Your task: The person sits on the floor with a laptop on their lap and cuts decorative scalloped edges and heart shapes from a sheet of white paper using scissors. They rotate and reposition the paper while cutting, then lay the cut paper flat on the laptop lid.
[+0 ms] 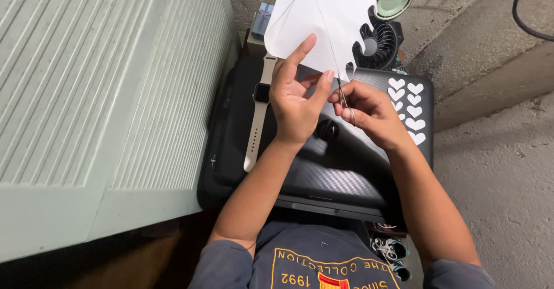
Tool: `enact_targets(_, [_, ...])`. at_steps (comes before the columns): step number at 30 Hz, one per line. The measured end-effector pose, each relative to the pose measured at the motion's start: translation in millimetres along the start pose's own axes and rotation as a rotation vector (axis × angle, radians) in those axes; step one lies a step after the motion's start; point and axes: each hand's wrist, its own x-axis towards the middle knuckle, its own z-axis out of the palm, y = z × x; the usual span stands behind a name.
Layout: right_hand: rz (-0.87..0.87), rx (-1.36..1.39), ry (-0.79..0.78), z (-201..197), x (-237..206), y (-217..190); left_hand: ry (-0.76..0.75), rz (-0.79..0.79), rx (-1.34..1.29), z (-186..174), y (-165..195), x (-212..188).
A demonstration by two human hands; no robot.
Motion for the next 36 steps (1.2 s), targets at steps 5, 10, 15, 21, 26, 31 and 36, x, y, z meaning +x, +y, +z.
enact_targets(5, [-0.03, -0.015, 0.01, 5.7, 12.8, 2.0, 0.022, 0.032, 0.008, -4.4, -4.0, 8.0])
enact_targets(10, [0.018, -0.045, 0.063, -23.9, 32.1, 1.8, 0.033, 0.045, 0.004, 8.9, -29.6, 34.3])
enact_targets(15, [0.016, -0.018, 0.069, -53.6, 35.7, -8.2, -0.056, 0.035, -0.003, 24.2, -37.9, 51.2])
enact_targets(21, [0.007, -0.025, 0.088, -53.7, 45.7, -10.3, -0.08, -0.003, 0.0, 21.7, -31.6, 65.1])
enact_targets(26, [0.005, 0.0, 0.066, -56.0, 44.9, -11.0, -0.118, 0.009, -0.026, 21.3, -27.9, 64.9])
enact_targets(31, [0.009, 0.002, 0.065, -58.5, 54.7, -20.5, -0.172, -0.015, -0.036, 14.7, -20.6, 78.8])
enact_targets(36, [0.033, 0.059, 0.042, -73.1, 59.5, -13.4, -0.258, -0.07, -0.071, 0.5, -32.3, 84.5])
